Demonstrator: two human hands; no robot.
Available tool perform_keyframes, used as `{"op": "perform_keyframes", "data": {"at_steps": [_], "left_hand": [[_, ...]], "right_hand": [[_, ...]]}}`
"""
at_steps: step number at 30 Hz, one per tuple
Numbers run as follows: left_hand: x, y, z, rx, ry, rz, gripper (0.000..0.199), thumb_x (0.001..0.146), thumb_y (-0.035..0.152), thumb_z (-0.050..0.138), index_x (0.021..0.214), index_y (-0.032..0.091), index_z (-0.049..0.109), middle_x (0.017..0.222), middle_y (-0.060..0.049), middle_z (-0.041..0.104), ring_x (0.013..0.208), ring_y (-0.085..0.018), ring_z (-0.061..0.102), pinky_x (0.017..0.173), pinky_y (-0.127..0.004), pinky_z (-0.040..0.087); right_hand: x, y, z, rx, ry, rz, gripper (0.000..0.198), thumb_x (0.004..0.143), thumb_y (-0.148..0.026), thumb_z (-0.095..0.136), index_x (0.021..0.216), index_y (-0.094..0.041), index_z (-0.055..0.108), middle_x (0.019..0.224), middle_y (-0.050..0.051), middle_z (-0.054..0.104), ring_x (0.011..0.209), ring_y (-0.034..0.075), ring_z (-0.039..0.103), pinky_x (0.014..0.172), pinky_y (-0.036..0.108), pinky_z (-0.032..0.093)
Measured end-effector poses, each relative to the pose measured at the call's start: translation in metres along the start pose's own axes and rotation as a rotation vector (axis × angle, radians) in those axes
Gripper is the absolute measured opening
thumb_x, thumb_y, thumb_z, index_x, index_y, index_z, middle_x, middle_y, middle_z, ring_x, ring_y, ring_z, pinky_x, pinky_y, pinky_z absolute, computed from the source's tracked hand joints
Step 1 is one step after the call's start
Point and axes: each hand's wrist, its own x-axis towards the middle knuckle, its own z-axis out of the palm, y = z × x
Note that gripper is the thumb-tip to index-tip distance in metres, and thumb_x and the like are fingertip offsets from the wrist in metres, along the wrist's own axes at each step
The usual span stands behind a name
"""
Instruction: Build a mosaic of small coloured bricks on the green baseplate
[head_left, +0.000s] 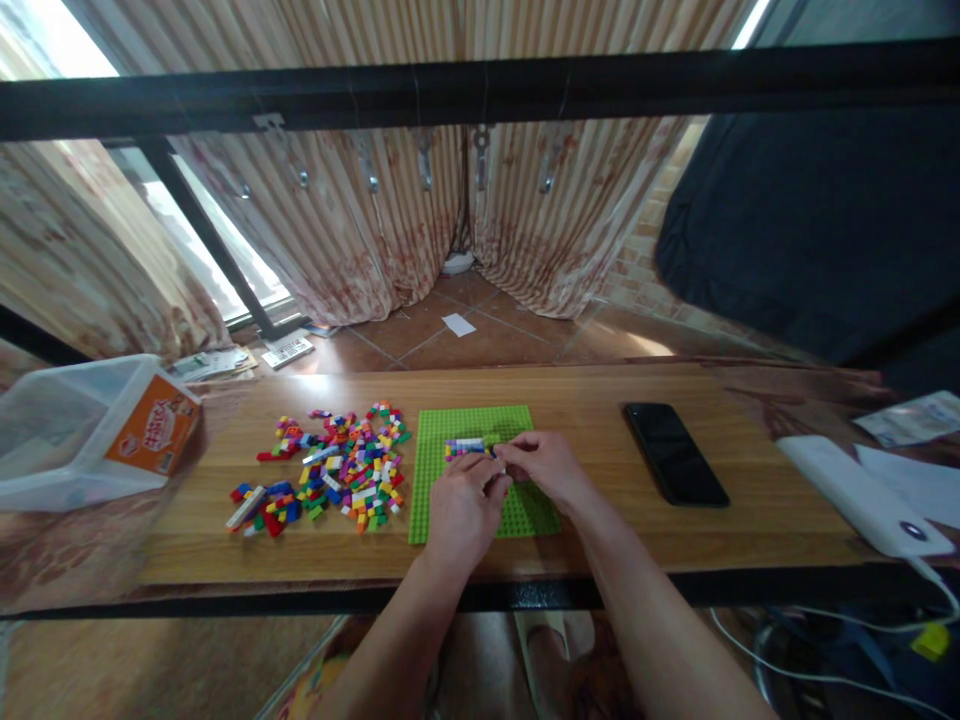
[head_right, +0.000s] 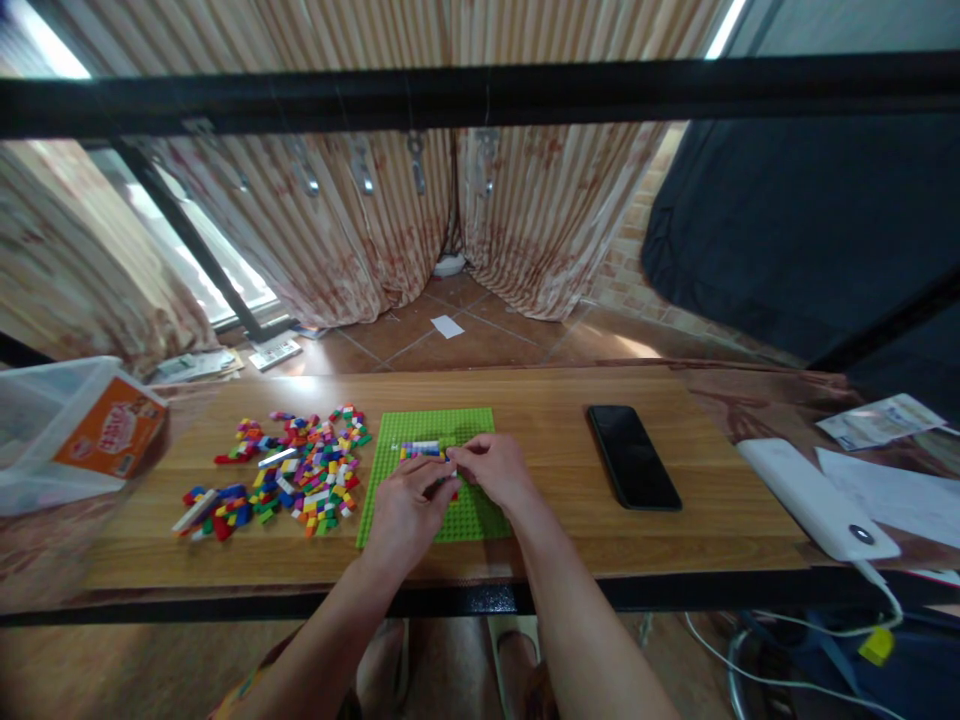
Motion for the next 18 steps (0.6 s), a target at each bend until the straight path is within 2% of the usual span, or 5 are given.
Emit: {"op": "perform_keyframes", "data": {"at_steps": [10,15,18], "left_hand": [[0.0013,0.0015,0.0007,-0.056,-0.005,-0.041,0.013,0.080,0.011,0.066,0.082,0.023,0.071,0.091,-0.002,0.072,0.091,-0.017,0.064,0.086,-0.033,0.051],[0.0030,0.0013,-0.0025,-0.080,-0.016,-0.050,0.013,0.079,0.010,0.066,0.080,0.022,0.071,0.091,-0.002,0.072,0.090,-0.016,0.065,0.086,-0.031,0.051],[0.0034,0.0022,-0.0078,-0.105,-0.056,-0.038,0.012,0.083,0.014,0.063,0.083,0.022,0.071,0.092,-0.002,0.071,0.088,-0.015,0.065,0.083,-0.029,0.052]], "right_hand": [[-0.0020,-0.0033,0.0031,-0.034,0.043,0.071,0.038,0.059,-0.053,0.077,0.059,-0.017,0.065,0.046,0.000,0.060,0.042,0.011,0.051,0.041,0.023,0.040],[-0.0070,-0.0062,0.0054,-0.058,0.069,0.122,0.035,0.064,-0.050,0.076,0.060,-0.017,0.065,0.046,0.000,0.060,0.041,0.011,0.052,0.038,0.020,0.040],[-0.0077,-0.0063,0.0035,0.001,0.035,0.124,0.036,0.065,-0.050,0.076,0.061,-0.017,0.064,0.047,0.000,0.060,0.042,0.010,0.053,0.039,0.019,0.041]]}}
